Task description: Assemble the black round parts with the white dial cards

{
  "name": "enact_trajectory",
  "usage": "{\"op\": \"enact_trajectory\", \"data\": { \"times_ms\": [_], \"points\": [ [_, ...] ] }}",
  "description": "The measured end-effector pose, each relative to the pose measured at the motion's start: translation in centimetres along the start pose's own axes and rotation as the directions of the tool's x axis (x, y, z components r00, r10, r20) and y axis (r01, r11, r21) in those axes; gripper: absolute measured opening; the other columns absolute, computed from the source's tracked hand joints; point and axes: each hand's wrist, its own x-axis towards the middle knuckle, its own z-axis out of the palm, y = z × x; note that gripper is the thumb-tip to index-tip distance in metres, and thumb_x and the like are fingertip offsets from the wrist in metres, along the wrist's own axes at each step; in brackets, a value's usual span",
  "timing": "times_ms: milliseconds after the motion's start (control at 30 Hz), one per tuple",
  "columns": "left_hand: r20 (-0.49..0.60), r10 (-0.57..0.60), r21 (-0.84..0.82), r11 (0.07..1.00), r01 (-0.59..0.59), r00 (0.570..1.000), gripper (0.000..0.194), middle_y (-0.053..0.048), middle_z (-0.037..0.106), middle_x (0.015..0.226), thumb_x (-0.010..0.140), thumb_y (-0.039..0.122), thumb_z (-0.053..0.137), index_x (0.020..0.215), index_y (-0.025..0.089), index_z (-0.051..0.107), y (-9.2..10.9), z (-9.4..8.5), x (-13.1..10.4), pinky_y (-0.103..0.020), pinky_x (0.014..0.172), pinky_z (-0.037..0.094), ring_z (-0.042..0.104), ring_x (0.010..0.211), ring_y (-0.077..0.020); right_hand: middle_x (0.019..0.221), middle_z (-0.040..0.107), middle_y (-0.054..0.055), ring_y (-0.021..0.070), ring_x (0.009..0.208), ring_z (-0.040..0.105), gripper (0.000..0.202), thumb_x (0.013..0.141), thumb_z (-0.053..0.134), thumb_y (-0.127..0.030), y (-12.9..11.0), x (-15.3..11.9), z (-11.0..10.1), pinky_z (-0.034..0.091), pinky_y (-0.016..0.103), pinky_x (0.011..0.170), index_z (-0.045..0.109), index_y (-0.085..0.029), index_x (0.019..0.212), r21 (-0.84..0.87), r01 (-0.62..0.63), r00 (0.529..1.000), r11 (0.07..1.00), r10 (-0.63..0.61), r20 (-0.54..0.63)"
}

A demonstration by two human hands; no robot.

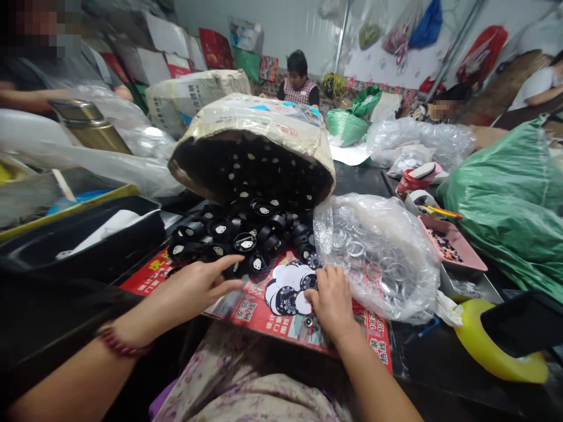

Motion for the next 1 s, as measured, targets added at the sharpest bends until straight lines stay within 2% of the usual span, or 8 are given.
{"op": "enact_trajectory", "data": {
  "times_ms": [167,367,600,700,767,833,900,1000],
  "points": [
    [0.004,0.051,0.176,0.983,-0.051,0.999,0.044,-0.01,0.07,0.086,0.084,0.039,0.051,0.125,0.023,0.05,3.8,3.1,2.9,-0.03,0.064,0.04,0.065,0.084,-0.028,0.088,0.06,0.008,0.0248,0.086,0.049,0.014,0.074,0.056,-0.013,0.0,0.6,0.9,0.039,0.038,0.077,0.058,-0.017,0.087,0.179,-0.022,0.995,0.984,0.039,-0.093],
    [-0.042,0.032,-0.017,0.999,-0.032,0.999,0.036,-0.001,0.064,0.064,0.086,0.035,0.047,0.12,0.023,0.05,2.5,4.9,2.1,-0.027,0.06,0.039,0.064,0.068,-0.0219,0.073,0.063,0.002,0.0172,0.069,0.057,0.01,0.077,0.05,-0.016,1.5,1.3,1.1,0.043,0.028,0.066,0.06,-0.018,0.079,0.396,-0.025,0.995,0.918,0.063,-0.083],
    [-0.056,-0.049,-0.119,0.992,0.042,0.997,0.026,-0.008,0.068,0.081,0.079,0.032,0.055,0.101,0.018,0.058,2.5,5.6,2.3,-0.028,0.065,0.042,0.065,0.077,-0.023,0.078,0.065,0.004,0.0178,0.072,0.06,0.014,0.085,0.05,-0.023,-0.3,0.9,-1.3,0.046,0.029,0.068,0.062,-0.018,0.083,0.46,0.011,0.966,0.888,0.11,-0.234],
    [-0.078,-0.064,-0.221,0.974,0.046,0.995,0.02,-0.001,0.064,0.067,0.081,0.033,0.052,0.096,0.019,0.054,2.6,5.6,2.2,-0.025,0.054,0.041,0.061,0.057,-0.0172,0.082,0.066,0.005,0.0187,0.075,0.061,0.018,0.087,0.048,-0.017,-2.3,-2.1,-1.3,0.047,0.03,0.071,0.064,-0.022,0.094,0.393,0.209,0.947,0.895,-0.085,-0.309],
    [-0.054,-0.104,-0.416,0.906,0.072,0.993,0.022,0.004,0.057,0.056,0.081,0.036,0.052,0.095,0.02,0.05,2.7,5.5,1.8,-0.023,0.044,0.038,0.055,0.043,-0.0141,0.081,0.066,0.006,0.0191,0.075,0.06,0.028,0.087,0.044,-0.012,-3.3,-4.0,-0.3,0.047,0.031,0.07,0.066,-0.024,0.101,0.336,0.369,0.926,0.867,-0.31,-0.218],
    [0.025,-0.119,-0.651,0.751,0.107,0.993,0.027,0.007,0.052,0.05,0.079,0.038,0.056,0.097,0.021,0.046,2.9,5.5,1.1,-0.021,0.036,0.036,0.05,0.036,-0.0126,0.075,0.064,0.005,0.0175,0.069,0.058,0.036,0.087,0.041,-0.01,-3.9,-5.2,0.7,0.046,0.028,0.064,0.064,-0.026,0.109,0.313,0.433,0.9,0.845,-0.424,-0.1],
    [0.125,-0.07,-0.806,0.575,0.142,0.99,0.033,0.008,0.051,0.05,0.077,0.039,0.06,0.101,0.022,0.045,3.3,5.5,0.1,-0.019,0.032,0.036,0.05,0.035,-0.0116,0.074,0.063,0.004,0.0153,0.065,0.057,0.041,0.087,0.038,-0.009,-4.3,-5.3,1.0,0.045,0.025,0.06,0.06,-0.026,0.118,0.379,0.382,0.917,0.843,-0.397,-0.042],
    [0.26,0.061,-0.91,0.349,0.223,0.964,0.041,0.006,0.056,0.059,0.076,0.04,0.064,0.108,0.021,0.048,3.8,5.9,-1.6,-0.017,0.032,0.04,0.054,0.041,-0.0105,0.075,0.063,0.002,0.0132,0.064,0.056,0.033,0.087,0.041,-0.013,-5.0,-4.1,-0.1,0.044,0.023,0.059,0.057,-0.021,0.115,0.569,0.129,0.984,0.812,-0.175,0.026]
  ]
}}
